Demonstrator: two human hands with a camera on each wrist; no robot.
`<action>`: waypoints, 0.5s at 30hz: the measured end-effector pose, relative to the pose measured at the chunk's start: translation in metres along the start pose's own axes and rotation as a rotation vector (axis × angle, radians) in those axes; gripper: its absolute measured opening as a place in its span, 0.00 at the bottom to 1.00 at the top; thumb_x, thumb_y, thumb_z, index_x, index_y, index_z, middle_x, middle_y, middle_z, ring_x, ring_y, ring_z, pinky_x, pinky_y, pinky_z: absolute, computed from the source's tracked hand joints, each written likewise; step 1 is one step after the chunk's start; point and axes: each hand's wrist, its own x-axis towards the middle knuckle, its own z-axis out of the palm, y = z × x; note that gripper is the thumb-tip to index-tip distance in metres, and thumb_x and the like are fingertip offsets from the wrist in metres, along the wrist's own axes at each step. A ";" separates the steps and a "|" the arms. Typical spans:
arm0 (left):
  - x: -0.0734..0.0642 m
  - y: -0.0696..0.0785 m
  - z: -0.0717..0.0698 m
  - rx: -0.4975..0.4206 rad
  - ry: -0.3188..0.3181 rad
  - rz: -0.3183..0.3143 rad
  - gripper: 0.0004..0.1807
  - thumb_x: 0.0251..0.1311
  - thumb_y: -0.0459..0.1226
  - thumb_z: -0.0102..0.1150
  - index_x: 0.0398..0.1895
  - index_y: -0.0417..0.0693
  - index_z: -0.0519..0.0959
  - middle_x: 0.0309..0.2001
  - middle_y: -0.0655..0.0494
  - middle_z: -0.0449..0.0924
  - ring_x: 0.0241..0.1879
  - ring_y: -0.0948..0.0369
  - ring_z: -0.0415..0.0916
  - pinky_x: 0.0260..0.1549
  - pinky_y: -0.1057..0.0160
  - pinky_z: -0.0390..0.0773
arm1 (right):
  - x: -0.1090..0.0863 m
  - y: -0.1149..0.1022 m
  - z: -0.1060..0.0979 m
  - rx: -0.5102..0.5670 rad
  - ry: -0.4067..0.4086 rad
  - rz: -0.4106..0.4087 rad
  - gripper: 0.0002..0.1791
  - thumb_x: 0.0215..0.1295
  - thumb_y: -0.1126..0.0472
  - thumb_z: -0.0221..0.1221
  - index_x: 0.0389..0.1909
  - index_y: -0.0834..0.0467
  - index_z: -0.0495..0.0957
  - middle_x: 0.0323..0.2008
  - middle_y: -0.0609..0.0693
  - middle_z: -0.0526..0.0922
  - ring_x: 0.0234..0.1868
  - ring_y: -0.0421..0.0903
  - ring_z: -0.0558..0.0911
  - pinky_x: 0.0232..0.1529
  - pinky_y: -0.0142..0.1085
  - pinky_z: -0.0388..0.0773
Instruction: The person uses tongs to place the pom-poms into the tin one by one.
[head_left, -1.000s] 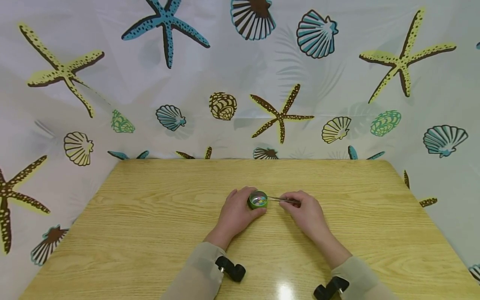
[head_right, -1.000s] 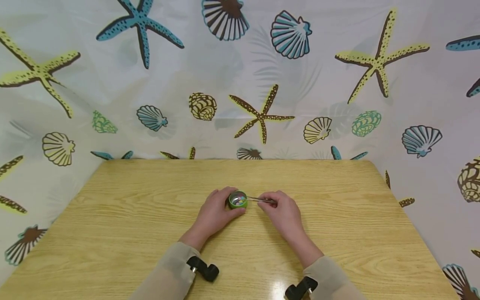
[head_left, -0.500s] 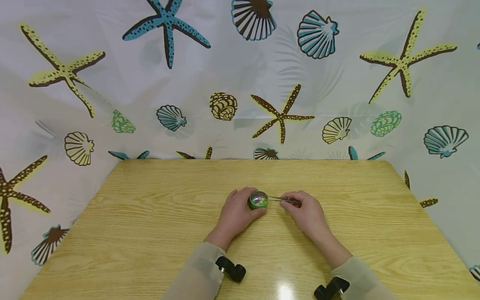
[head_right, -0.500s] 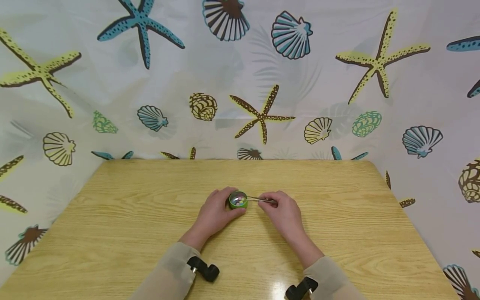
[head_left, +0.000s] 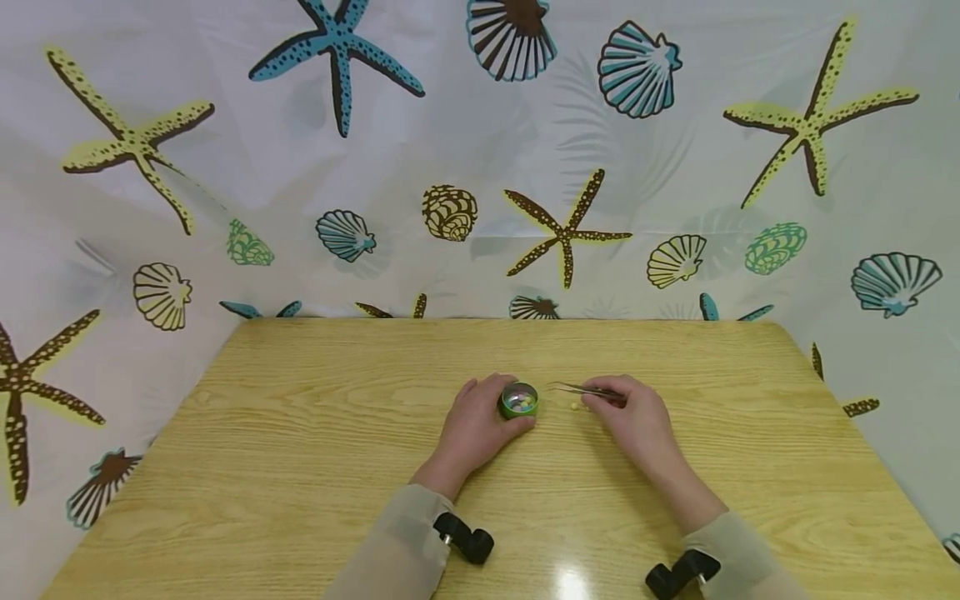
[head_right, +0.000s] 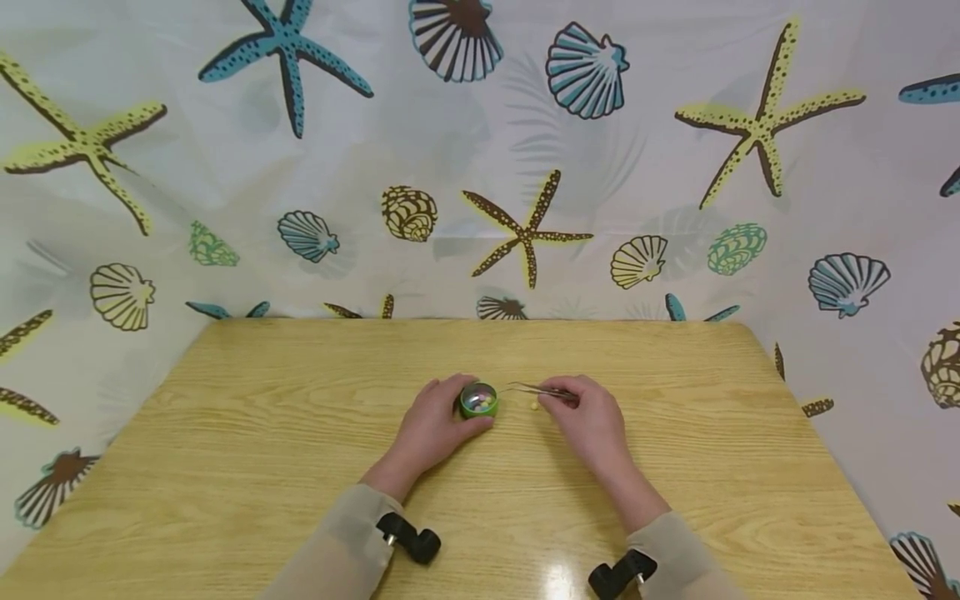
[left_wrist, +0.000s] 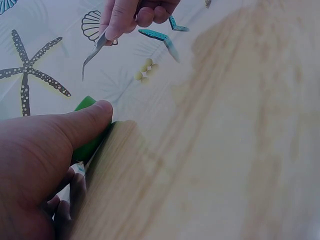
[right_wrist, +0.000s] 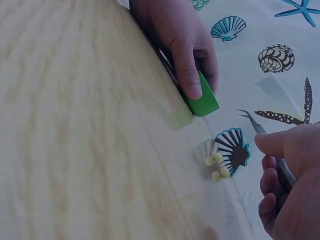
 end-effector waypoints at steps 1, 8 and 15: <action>0.000 0.000 0.000 0.002 0.000 0.000 0.33 0.67 0.47 0.80 0.70 0.45 0.80 0.64 0.48 0.85 0.66 0.49 0.81 0.84 0.42 0.56 | 0.000 0.001 -0.003 0.002 0.000 0.001 0.12 0.78 0.58 0.70 0.57 0.56 0.91 0.54 0.54 0.88 0.55 0.53 0.88 0.53 0.46 0.89; 0.000 0.000 -0.001 0.010 0.003 0.000 0.33 0.67 0.47 0.80 0.70 0.44 0.80 0.64 0.48 0.85 0.66 0.49 0.81 0.84 0.42 0.57 | -0.001 0.013 -0.022 -0.017 0.008 0.021 0.15 0.79 0.57 0.70 0.59 0.58 0.90 0.56 0.57 0.89 0.54 0.54 0.88 0.48 0.37 0.87; 0.000 0.002 -0.001 0.008 0.001 0.002 0.33 0.67 0.47 0.80 0.70 0.44 0.80 0.64 0.49 0.85 0.66 0.49 0.81 0.84 0.42 0.57 | -0.002 0.022 -0.034 -0.041 0.003 0.037 0.16 0.79 0.56 0.69 0.60 0.59 0.90 0.59 0.59 0.88 0.55 0.53 0.88 0.48 0.35 0.86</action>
